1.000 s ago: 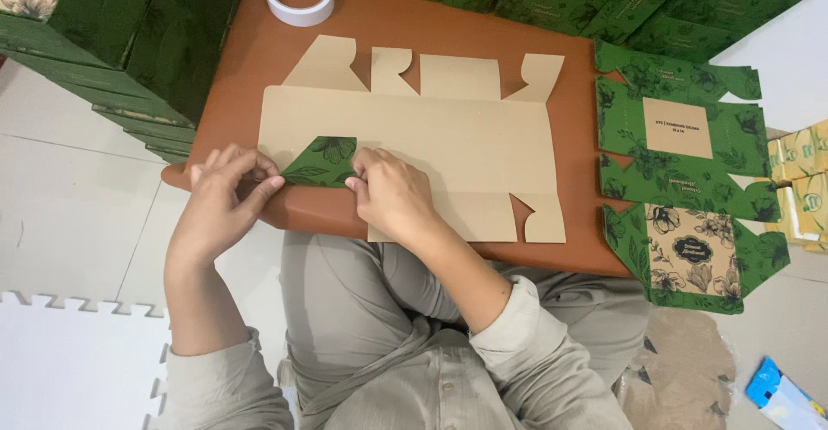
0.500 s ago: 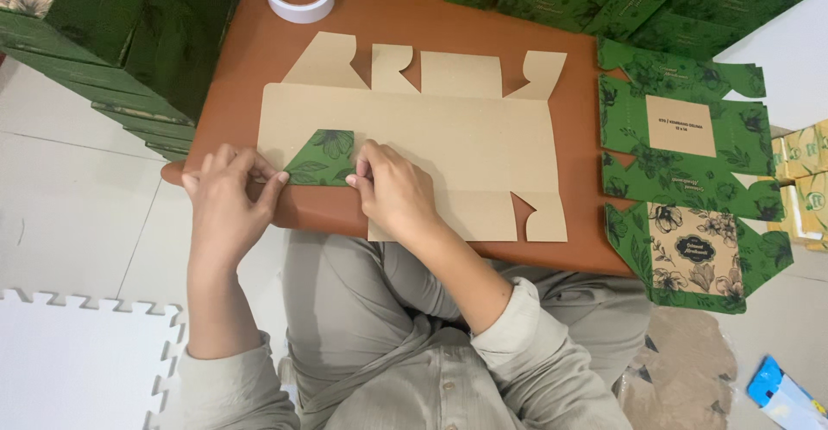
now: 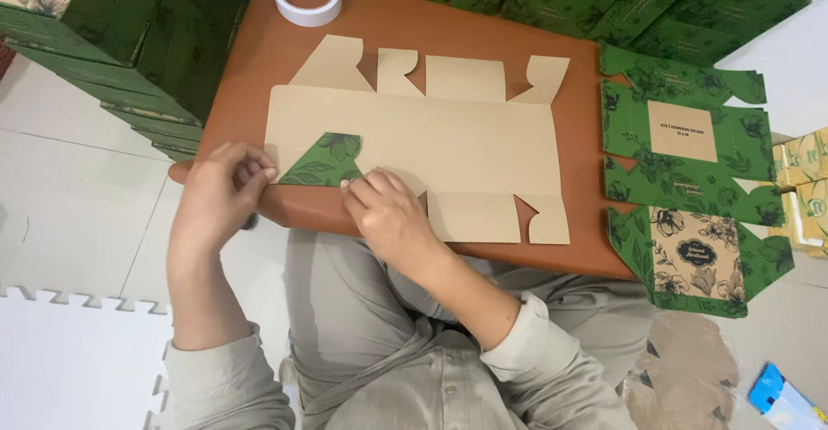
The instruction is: The person assembles a flat cardboard box by folding its sides and tucking in the flaps. They then place a green patterned paper insert inside the box and close the lid. The process is repeated with another box.
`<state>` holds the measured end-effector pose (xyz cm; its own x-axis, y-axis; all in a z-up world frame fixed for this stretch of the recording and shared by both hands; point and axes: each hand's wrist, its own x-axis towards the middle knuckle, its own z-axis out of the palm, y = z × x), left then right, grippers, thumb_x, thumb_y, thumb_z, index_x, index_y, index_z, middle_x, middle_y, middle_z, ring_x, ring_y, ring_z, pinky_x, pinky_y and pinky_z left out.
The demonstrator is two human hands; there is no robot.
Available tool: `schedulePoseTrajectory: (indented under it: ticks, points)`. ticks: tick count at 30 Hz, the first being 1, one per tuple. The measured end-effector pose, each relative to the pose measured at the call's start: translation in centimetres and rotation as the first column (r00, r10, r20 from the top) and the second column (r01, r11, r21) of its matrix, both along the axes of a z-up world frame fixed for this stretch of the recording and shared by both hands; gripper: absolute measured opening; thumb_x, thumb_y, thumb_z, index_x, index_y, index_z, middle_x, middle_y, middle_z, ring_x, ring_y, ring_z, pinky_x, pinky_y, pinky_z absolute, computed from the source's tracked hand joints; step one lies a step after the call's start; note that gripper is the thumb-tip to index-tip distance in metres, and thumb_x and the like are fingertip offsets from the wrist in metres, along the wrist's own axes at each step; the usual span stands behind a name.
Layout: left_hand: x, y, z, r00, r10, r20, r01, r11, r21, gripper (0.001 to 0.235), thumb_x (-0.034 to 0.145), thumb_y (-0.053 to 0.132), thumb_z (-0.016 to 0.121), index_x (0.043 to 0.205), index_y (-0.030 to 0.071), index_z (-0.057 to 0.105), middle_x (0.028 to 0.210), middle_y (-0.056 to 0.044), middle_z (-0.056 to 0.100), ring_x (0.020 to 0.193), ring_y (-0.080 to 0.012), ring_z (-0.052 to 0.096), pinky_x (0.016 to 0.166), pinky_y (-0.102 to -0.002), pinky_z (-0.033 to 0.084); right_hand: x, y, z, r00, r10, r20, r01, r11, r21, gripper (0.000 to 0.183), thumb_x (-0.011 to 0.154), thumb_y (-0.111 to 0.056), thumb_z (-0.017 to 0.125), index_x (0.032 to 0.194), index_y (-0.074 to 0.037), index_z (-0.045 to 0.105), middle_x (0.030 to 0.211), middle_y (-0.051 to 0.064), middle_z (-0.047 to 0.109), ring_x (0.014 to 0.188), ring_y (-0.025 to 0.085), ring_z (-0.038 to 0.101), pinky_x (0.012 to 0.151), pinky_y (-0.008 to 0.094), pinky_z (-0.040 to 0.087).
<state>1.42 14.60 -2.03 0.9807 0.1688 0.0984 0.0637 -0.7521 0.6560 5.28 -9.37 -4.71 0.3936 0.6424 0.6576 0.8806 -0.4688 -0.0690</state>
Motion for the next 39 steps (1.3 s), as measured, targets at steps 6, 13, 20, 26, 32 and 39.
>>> schedulePoseTrajectory:
  ticks: [6, 13, 20, 26, 32, 39]
  points:
    - [0.3, 0.8, 0.7, 0.999, -0.045, -0.023, 0.044, 0.997, -0.066, 0.007, 0.092, 0.007, 0.072, 0.098, 0.005, 0.073, 0.086, -0.013, 0.069, 0.083, -0.0291, 0.068, 0.07, -0.04, 0.051, -0.3, 1.5, 1.1, 0.998, 0.048, -0.05, -0.053, 0.992, -0.115, 0.016, 0.096, 0.0, 0.059, 0.092, -0.001, 0.074, 0.091, 0.012, 0.067, 0.095, 0.024, 0.063, 0.093, 0.041, 0.052]
    - [0.4, 1.1, 0.8, 0.997, -0.052, -0.05, 0.048, 0.996, -0.073, 0.01, 0.095, 0.011, 0.068, 0.102, 0.007, 0.074, 0.089, -0.013, 0.071, 0.088, -0.0307, 0.068, 0.072, -0.044, 0.052, 0.0, 5.7, -0.7, 0.988, 0.142, 0.053, -0.141, 0.99, -0.017, 0.014, 0.09, 0.001, 0.063, 0.079, 0.0, 0.071, 0.085, 0.012, 0.062, 0.089, 0.027, 0.061, 0.091, 0.045, 0.051]
    - [0.6, 1.8, -0.8, 0.994, -0.106, -0.031, 0.106, 0.994, 0.001, 0.02, 0.1, 0.021, 0.06, 0.106, 0.009, 0.075, 0.11, -0.004, 0.074, 0.106, -0.019, 0.066, 0.094, -0.031, 0.045, -1.2, 8.3, -2.0, 0.999, -0.013, 0.048, 0.02, 0.989, -0.144, 0.03, 0.086, -0.018, 0.061, 0.115, -0.017, 0.07, 0.109, 0.001, 0.064, 0.104, 0.021, 0.059, 0.093, 0.037, 0.045]
    - [-0.6, -0.7, -0.1, 0.994, -0.107, 0.036, 0.105, 0.992, 0.064, 0.036, 0.11, 0.032, 0.041, 0.11, 0.008, 0.068, 0.122, -0.004, 0.07, 0.117, -0.0268, 0.056, 0.099, -0.045, 0.033, -4.5, 1.6, 3.8, 0.994, -0.019, -0.103, 0.007, 0.993, -0.115, 0.04, 0.1, -0.022, 0.059, 0.137, -0.009, 0.057, 0.137, 0.009, 0.061, 0.127, 0.023, 0.063, 0.125, 0.048, 0.037]
    - [-1.7, -4.2, -1.3, 0.989, -0.037, 0.145, -0.011, 0.948, 0.319, 0.046, 0.089, 0.053, 0.071, 0.121, 0.019, 0.069, 0.107, -0.004, 0.058, 0.112, -0.0269, 0.048, 0.096, -0.04, 0.021, -4.3, -16.4, 7.6, 0.874, -0.121, -0.47, 0.122, 0.992, -0.029, 0.039, 0.1, -0.026, 0.06, 0.137, -0.015, 0.061, 0.147, 0.011, 0.054, 0.133, 0.034, 0.054, 0.111, 0.05, 0.04]
    - [-1.9, -4.1, 1.1, 0.922, -0.19, 0.336, 0.234, 0.968, -0.093, 0.037, 0.08, -0.017, 0.039, 0.099, 0.007, 0.06, 0.107, -0.007, 0.071, 0.109, -0.0206, 0.064, 0.124, -0.041, 0.034, -6.0, -26.0, 6.9, 0.772, -0.376, -0.512, 0.271, 0.924, -0.27, 0.088, 0.084, -0.047, 0.077, 0.156, -0.019, 0.034, 0.165, 0.013, 0.026, 0.153, 0.031, 0.026, 0.119, 0.05, 0.029]
